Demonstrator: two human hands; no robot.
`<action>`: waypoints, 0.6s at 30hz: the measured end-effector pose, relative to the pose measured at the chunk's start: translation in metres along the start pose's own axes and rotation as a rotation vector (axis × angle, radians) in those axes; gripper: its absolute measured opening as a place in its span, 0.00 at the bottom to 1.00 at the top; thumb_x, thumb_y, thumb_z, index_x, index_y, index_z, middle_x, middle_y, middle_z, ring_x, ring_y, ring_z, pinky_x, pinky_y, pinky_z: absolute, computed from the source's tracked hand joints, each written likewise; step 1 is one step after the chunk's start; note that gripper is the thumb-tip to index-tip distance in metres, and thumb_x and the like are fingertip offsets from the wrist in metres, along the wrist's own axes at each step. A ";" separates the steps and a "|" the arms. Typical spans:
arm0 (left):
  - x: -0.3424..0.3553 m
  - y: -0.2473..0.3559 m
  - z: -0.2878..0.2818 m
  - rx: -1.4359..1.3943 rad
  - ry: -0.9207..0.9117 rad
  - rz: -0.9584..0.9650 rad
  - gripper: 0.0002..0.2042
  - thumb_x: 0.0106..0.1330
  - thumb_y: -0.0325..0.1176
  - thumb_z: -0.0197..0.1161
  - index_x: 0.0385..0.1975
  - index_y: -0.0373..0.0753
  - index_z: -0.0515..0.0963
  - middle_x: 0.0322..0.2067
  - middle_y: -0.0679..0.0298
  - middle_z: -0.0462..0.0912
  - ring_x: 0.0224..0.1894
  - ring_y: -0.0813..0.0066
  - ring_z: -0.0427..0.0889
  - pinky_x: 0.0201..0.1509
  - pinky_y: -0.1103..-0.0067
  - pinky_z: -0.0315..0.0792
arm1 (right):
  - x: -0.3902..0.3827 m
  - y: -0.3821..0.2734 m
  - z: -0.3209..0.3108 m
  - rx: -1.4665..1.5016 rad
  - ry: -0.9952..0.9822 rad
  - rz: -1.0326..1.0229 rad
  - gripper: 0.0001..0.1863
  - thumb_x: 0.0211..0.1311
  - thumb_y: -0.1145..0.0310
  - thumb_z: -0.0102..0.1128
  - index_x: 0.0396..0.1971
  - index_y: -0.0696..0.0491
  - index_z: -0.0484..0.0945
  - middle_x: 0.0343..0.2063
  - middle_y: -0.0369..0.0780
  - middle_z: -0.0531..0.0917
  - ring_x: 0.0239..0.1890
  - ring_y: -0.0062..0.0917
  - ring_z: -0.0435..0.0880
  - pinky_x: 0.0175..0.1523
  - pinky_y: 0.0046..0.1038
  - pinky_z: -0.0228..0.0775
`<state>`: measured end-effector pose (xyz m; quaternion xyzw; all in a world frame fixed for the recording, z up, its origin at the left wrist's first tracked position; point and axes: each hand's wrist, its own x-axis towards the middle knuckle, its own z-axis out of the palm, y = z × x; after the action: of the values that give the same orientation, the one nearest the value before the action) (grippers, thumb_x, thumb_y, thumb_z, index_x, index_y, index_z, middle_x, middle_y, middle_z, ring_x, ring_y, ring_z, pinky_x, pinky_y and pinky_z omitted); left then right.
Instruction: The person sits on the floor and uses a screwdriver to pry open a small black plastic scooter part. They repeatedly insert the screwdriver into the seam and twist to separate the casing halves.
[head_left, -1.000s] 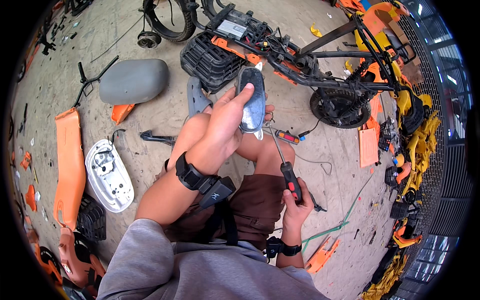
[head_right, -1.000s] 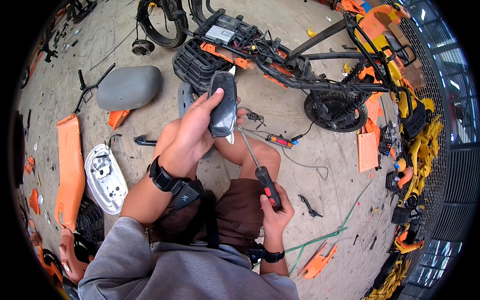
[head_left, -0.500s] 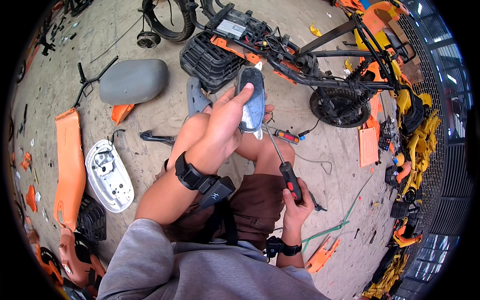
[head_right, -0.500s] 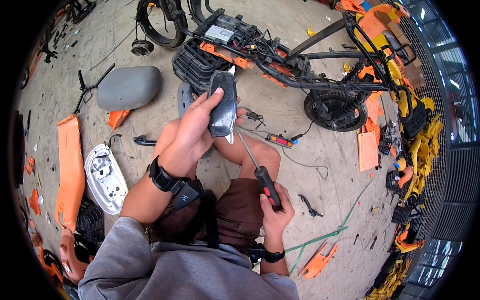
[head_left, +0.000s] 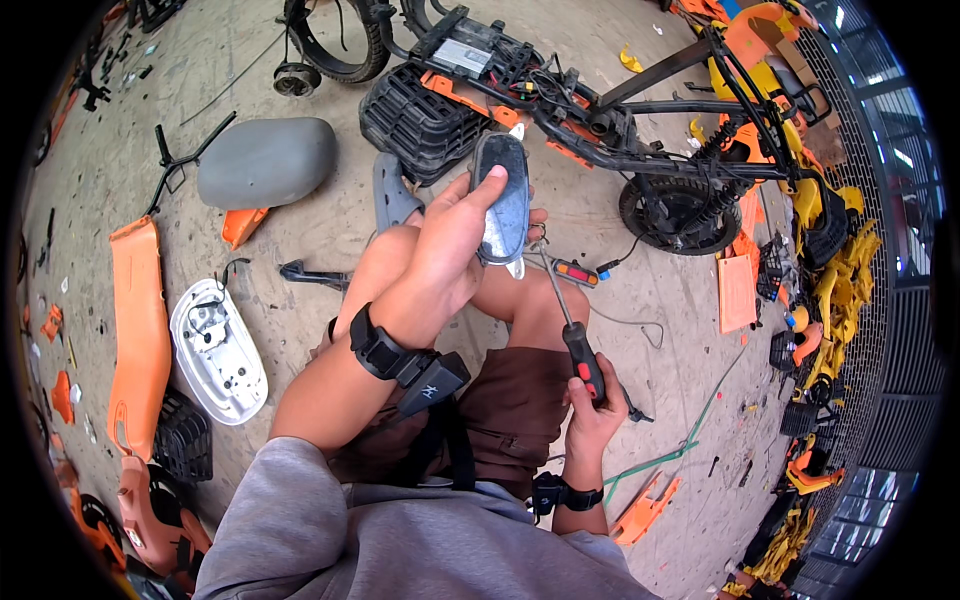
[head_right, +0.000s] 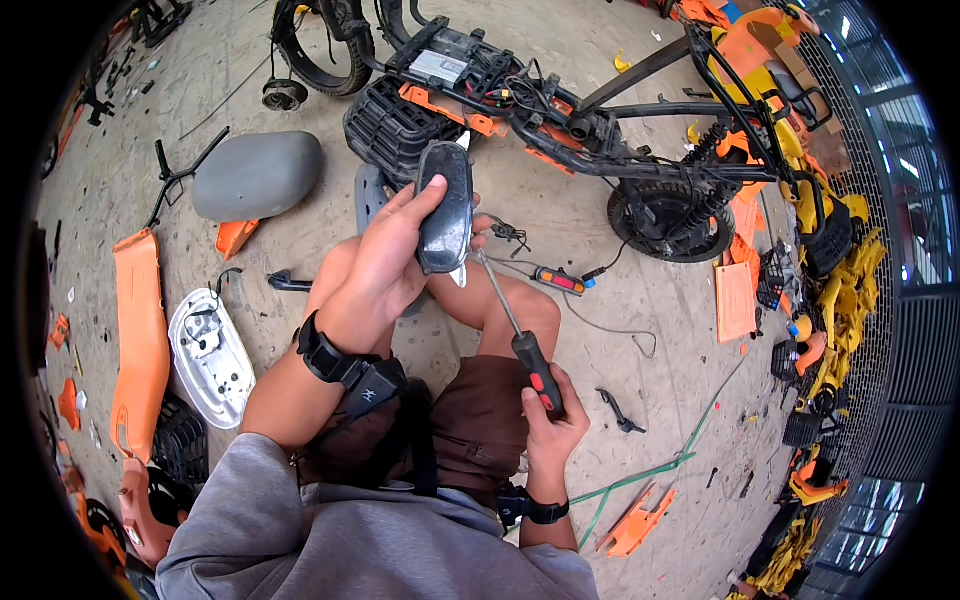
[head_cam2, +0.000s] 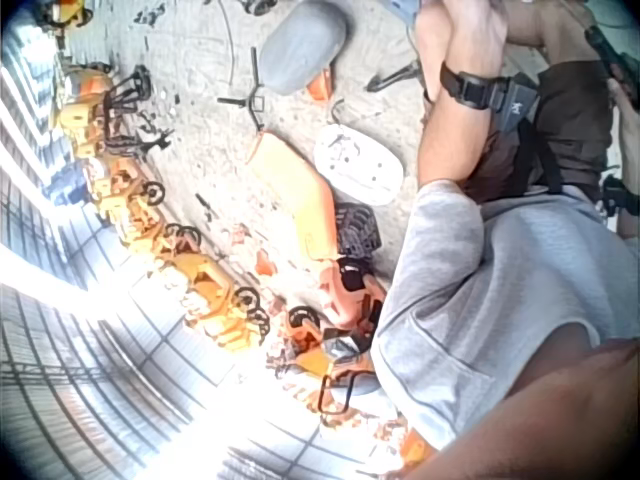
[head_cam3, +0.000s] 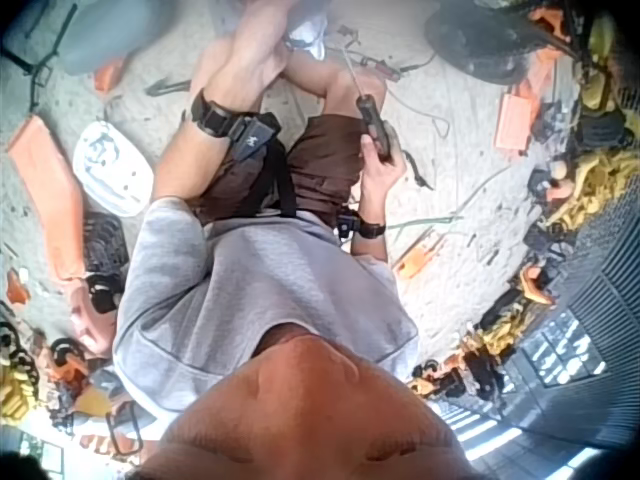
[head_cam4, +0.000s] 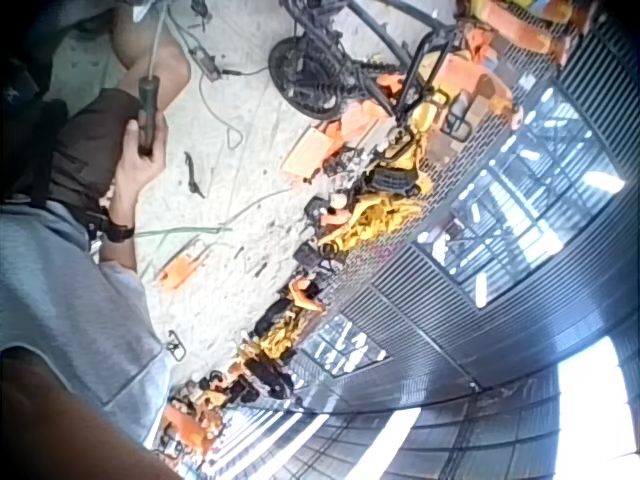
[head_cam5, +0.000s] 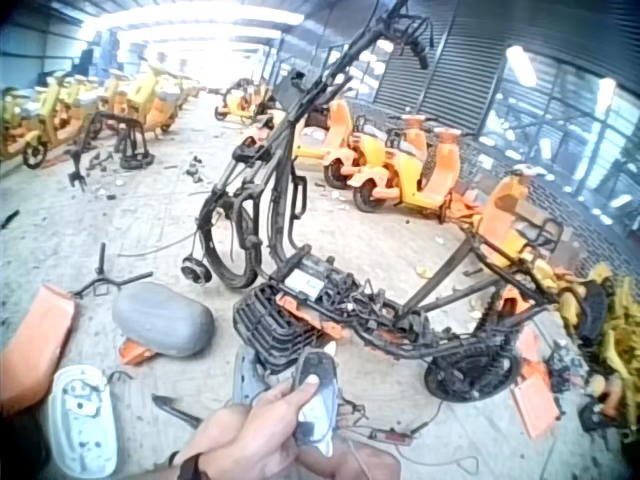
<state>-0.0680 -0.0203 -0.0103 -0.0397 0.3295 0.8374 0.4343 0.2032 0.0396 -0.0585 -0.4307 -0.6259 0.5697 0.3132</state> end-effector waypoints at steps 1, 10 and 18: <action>-0.001 0.001 0.001 -0.001 0.004 0.000 0.13 0.73 0.37 0.52 0.48 0.33 0.69 0.41 0.54 0.80 0.40 0.62 0.84 0.42 0.70 0.81 | -0.001 -0.003 0.002 0.042 -0.015 0.037 0.23 0.51 0.83 0.65 0.50 0.67 0.75 0.38 0.43 0.80 0.30 0.19 0.76 0.37 0.21 0.72; 0.000 0.000 0.001 0.002 0.011 0.001 0.13 0.73 0.37 0.52 0.47 0.33 0.70 0.41 0.55 0.80 0.41 0.62 0.84 0.42 0.70 0.82 | -0.001 0.004 0.008 0.420 -0.160 0.119 0.26 0.56 0.80 0.63 0.56 0.67 0.70 0.35 0.49 0.81 0.23 0.20 0.75 0.30 0.22 0.70; 0.001 -0.001 -0.001 0.005 0.004 0.007 0.14 0.73 0.38 0.52 0.47 0.33 0.70 0.41 0.55 0.80 0.41 0.62 0.84 0.42 0.70 0.82 | -0.002 0.003 0.009 0.396 -0.164 0.105 0.25 0.56 0.80 0.62 0.55 0.67 0.70 0.36 0.49 0.81 0.23 0.20 0.75 0.30 0.21 0.70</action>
<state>-0.0684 -0.0199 -0.0117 -0.0392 0.3324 0.8380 0.4309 0.1962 0.0338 -0.0625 -0.3450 -0.5021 0.7301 0.3096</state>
